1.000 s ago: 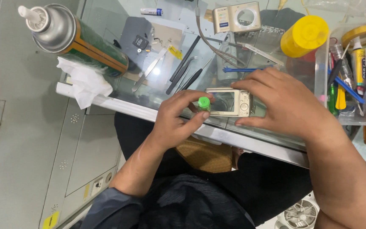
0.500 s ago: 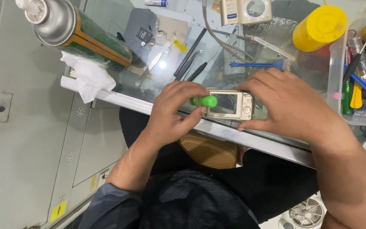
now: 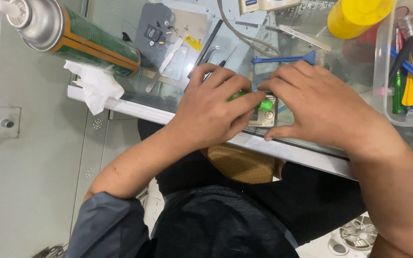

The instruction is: Cleaning and inspecting camera components before final assembly on a repair bench.

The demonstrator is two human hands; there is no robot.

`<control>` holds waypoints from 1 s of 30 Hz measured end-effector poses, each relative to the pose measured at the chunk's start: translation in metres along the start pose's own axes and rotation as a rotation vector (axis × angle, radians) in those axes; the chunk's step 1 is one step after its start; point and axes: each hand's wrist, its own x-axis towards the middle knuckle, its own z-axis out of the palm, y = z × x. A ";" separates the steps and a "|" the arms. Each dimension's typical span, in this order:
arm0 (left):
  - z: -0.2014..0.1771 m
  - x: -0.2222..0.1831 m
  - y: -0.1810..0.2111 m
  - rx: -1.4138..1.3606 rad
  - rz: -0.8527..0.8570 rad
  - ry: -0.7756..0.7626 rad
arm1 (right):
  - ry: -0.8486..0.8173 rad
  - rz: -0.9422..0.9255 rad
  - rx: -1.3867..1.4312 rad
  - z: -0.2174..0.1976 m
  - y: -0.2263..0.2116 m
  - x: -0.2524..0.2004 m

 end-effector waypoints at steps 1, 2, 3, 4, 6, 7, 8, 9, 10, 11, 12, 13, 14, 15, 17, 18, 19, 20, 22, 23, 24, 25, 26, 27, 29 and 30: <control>-0.004 0.005 0.001 0.001 0.000 -0.002 | 0.001 -0.001 0.002 0.000 0.001 -0.001; -0.007 0.009 0.001 0.081 0.059 0.016 | 0.011 -0.004 0.007 0.001 0.002 -0.001; -0.011 0.014 0.001 0.159 0.119 0.034 | 0.019 -0.006 0.011 0.001 0.002 -0.002; -0.010 0.014 0.002 0.159 0.120 0.034 | 0.020 -0.006 0.012 0.002 0.002 -0.002; -0.009 0.016 0.004 0.163 0.151 0.040 | 0.019 -0.014 -0.011 0.002 0.002 -0.002; -0.009 0.013 0.002 0.164 0.153 0.040 | 0.022 -0.013 -0.011 0.001 0.002 -0.003; -0.008 0.010 0.001 0.131 0.099 0.013 | 0.010 -0.009 -0.007 0.000 0.003 -0.003; -0.008 0.006 0.000 0.097 0.044 -0.015 | -0.003 -0.004 -0.002 0.000 0.002 -0.003; -0.007 0.002 -0.002 0.096 0.046 -0.016 | -0.001 -0.003 -0.001 -0.003 0.001 -0.002; -0.006 -0.002 -0.004 -0.020 -0.020 -0.048 | -0.021 0.016 0.028 -0.005 0.000 -0.002; -0.005 -0.007 -0.007 -0.136 -0.087 -0.080 | -0.042 0.034 0.057 -0.007 -0.001 -0.001; -0.004 -0.010 -0.007 -0.138 -0.090 -0.079 | -0.045 0.034 0.058 -0.006 0.000 -0.002; -0.003 -0.014 -0.007 -0.197 -0.156 -0.097 | -0.023 0.019 0.050 -0.005 0.000 -0.003; -0.002 -0.017 -0.007 -0.253 -0.223 -0.114 | 0.001 0.002 0.043 -0.004 0.001 -0.004; -0.004 -0.017 -0.007 -0.229 -0.204 -0.101 | -0.011 0.006 0.047 -0.006 0.001 -0.004; -0.005 -0.017 -0.006 -0.206 -0.181 -0.089 | -0.020 0.013 0.050 -0.006 0.001 -0.004; -0.007 -0.012 -0.006 -0.207 -0.185 -0.088 | -0.024 0.011 0.050 -0.006 0.001 -0.004; -0.010 -0.007 -0.005 -0.104 -0.090 -0.039 | -0.011 0.005 0.033 -0.006 0.002 -0.005; -0.012 0.000 -0.003 -0.001 0.002 0.008 | 0.000 -0.002 0.018 -0.004 0.003 -0.005; -0.013 0.004 -0.003 0.013 0.064 0.033 | -0.002 0.002 0.003 -0.004 0.003 -0.006; -0.013 0.008 -0.002 0.027 0.126 0.057 | -0.004 0.006 -0.011 -0.003 0.004 -0.006; -0.013 0.010 -0.002 0.028 0.127 0.057 | -0.002 0.006 -0.012 -0.003 0.004 -0.006; -0.013 0.011 -0.002 0.100 0.174 0.070 | -0.002 0.008 -0.024 -0.003 0.004 -0.006; -0.013 0.013 -0.001 0.171 0.219 0.083 | -0.002 0.010 -0.035 -0.003 0.004 -0.007; -0.013 0.010 0.000 0.099 0.164 0.077 | -0.010 0.018 -0.026 -0.003 0.004 -0.006; -0.013 0.008 0.000 0.025 0.107 0.072 | -0.019 0.026 -0.017 -0.003 0.004 -0.006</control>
